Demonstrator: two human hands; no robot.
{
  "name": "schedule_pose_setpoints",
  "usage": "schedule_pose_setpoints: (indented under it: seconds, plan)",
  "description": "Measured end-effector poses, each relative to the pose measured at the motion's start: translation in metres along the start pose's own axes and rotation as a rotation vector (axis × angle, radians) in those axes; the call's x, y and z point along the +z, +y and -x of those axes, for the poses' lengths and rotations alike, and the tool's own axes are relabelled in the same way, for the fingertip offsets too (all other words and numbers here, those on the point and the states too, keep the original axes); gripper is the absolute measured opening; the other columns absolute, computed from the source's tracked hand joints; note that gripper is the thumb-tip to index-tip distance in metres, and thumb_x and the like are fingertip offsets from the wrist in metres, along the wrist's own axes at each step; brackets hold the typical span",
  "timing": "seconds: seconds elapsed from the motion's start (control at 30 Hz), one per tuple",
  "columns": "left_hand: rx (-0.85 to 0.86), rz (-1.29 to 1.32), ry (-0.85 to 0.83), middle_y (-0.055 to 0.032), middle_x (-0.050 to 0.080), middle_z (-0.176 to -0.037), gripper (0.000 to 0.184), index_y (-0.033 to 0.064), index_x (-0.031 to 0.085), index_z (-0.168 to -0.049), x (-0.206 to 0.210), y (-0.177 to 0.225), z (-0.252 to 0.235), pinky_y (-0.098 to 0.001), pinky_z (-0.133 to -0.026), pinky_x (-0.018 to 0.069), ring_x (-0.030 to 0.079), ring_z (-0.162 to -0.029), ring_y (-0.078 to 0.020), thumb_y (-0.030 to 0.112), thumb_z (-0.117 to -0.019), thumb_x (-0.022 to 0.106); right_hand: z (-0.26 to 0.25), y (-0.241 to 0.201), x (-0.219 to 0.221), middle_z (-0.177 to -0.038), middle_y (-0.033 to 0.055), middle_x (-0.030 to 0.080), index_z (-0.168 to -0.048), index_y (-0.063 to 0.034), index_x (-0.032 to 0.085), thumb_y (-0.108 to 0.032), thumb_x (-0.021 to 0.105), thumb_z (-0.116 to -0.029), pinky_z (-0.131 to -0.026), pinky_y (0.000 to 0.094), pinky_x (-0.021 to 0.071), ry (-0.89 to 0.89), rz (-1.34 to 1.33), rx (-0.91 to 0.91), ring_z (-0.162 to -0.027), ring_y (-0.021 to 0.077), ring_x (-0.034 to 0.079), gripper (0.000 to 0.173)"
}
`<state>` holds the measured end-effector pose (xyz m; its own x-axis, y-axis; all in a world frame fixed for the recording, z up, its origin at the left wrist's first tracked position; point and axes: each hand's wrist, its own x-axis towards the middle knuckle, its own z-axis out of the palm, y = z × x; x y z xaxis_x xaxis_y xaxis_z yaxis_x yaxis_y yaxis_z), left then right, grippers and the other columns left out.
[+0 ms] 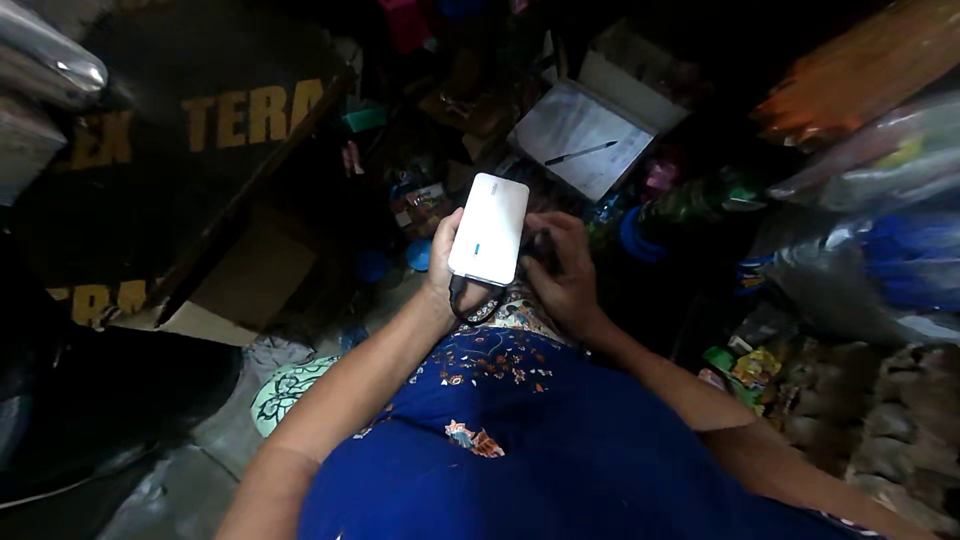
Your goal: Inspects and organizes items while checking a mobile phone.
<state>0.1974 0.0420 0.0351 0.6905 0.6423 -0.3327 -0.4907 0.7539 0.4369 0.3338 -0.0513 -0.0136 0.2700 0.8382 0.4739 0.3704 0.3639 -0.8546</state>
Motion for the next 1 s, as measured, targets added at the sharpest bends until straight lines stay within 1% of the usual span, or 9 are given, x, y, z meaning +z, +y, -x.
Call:
schedule_pose_setpoints:
  seconds: [0.03, 0.1, 0.23, 0.4, 0.63, 0.77, 0.87, 0.93, 1.0]
  plan:
    - [0.027, -0.021, 0.006, -0.0076, 0.071, -0.102, 0.052, 0.0131, 0.062, -0.113, -0.001, -0.001, -0.002, -0.0339, -0.081, 0.0588, 0.070, -0.095, -0.0171, 0.044, -0.1062, 0.021, 0.004, -0.004, 0.001, -0.138, 0.0093, 0.056, -0.140, 0.0009, 0.053, -0.003, 0.059, -0.0973, -0.088, 0.0198, 0.0523, 0.012, -0.148, 0.164, -0.108, 0.0056, 0.060, 0.043]
    - [0.071, -0.053, -0.003, -0.0106, 0.070, -0.109, 0.054, 0.0120, 0.060, -0.119, -0.003, -0.002, -0.007, -0.0358, -0.084, 0.0587, 0.069, -0.101, -0.0204, 0.043, -0.1059, 0.018, 0.007, -0.010, 0.001, -0.115, -0.0039, 0.063, -0.141, -0.0098, 0.052, -0.010, 0.050, -0.1038, -0.063, 0.0150, 0.0497, 0.034, -0.456, 0.440, -0.076, -0.0014, 0.058, 0.038]
    - [0.129, -0.137, -0.072, -0.0142, 0.069, -0.122, 0.058, 0.0118, 0.059, -0.124, -0.007, -0.003, -0.013, -0.0371, -0.084, 0.0599, 0.069, -0.109, -0.0248, 0.043, -0.1053, 0.013, 0.002, -0.017, -0.008, -0.090, -0.0011, 0.068, -0.133, -0.0086, 0.055, -0.025, 0.040, -0.1092, -0.052, 0.0157, 0.0475, -0.064, -0.772, 0.714, -0.057, 0.0012, 0.054, 0.032]
    - [0.087, -0.143, -0.160, -0.0119, 0.069, -0.123, 0.060, 0.0131, 0.060, -0.127, -0.007, -0.002, -0.017, -0.0362, -0.084, 0.0603, 0.069, -0.108, -0.0218, 0.044, -0.1048, 0.013, -0.013, -0.022, -0.012, -0.089, 0.0026, 0.069, -0.136, -0.0078, 0.055, -0.016, 0.046, -0.1072, -0.050, 0.0147, 0.0477, -0.060, -0.805, 0.850, -0.059, 0.0024, 0.058, 0.031]
    - [0.043, -0.060, -0.248, -0.0117, 0.069, -0.124, 0.053, 0.0121, 0.063, -0.126, -0.010, -0.001, -0.016, -0.0359, -0.092, 0.0582, 0.068, -0.113, -0.0207, 0.036, -0.1044, 0.022, -0.020, -0.022, -0.016, -0.089, 0.0014, 0.066, -0.141, -0.0097, 0.051, -0.010, 0.052, -0.1041, -0.049, 0.0152, 0.0452, -0.100, -0.791, 0.868, -0.054, 0.0013, 0.051, 0.036]
    - [0.042, -0.076, -0.136, -0.0070, 0.074, -0.109, 0.054, 0.0169, 0.066, -0.115, -0.015, -0.001, -0.011, -0.0355, -0.087, 0.0598, 0.071, -0.102, -0.0166, 0.038, -0.1055, 0.017, -0.021, -0.024, -0.011, -0.092, -0.0004, 0.064, -0.147, -0.0150, 0.045, -0.008, 0.054, -0.1022, -0.048, 0.0140, 0.0437, -0.117, -0.789, 0.857, -0.055, 0.0002, 0.050, 0.046]
    - [0.005, -0.119, -0.131, -0.0032, 0.075, -0.104, 0.054, 0.0206, 0.066, -0.111, -0.018, 0.001, -0.009, -0.0343, -0.086, 0.0596, 0.072, -0.099, -0.0138, 0.037, -0.1052, 0.014, -0.026, -0.026, -0.014, -0.093, -0.0011, 0.064, -0.145, -0.0126, 0.045, -0.006, 0.053, -0.1023, -0.049, 0.0145, 0.0433, -0.131, -0.716, 0.898, -0.057, 0.0001, 0.051, 0.044]
    - [-0.023, -0.210, -0.169, -0.0010, 0.074, -0.111, 0.046, 0.0214, 0.062, -0.120, -0.023, 0.003, -0.010, -0.0358, -0.092, 0.0582, 0.070, -0.105, -0.0139, 0.038, -0.1052, 0.021, -0.031, -0.027, -0.022, -0.099, -0.0007, 0.067, -0.144, -0.0112, 0.047, -0.006, 0.053, -0.1025, -0.050, 0.0148, 0.0443, -0.152, -0.627, 0.919, -0.061, 0.0001, 0.053, 0.043]
    - [-0.094, -0.348, -0.250, 0.0003, 0.064, -0.132, 0.054, 0.0209, 0.041, -0.145, -0.035, 0.007, -0.013, -0.0387, -0.104, 0.0505, 0.061, -0.123, -0.0150, 0.050, -0.1031, 0.025, -0.035, -0.025, -0.034, -0.104, 0.0004, 0.068, -0.142, -0.0089, 0.049, -0.004, 0.052, -0.1015, -0.057, 0.0161, 0.0509, -0.145, -0.597, 0.924, -0.070, 0.0015, 0.061, 0.041]
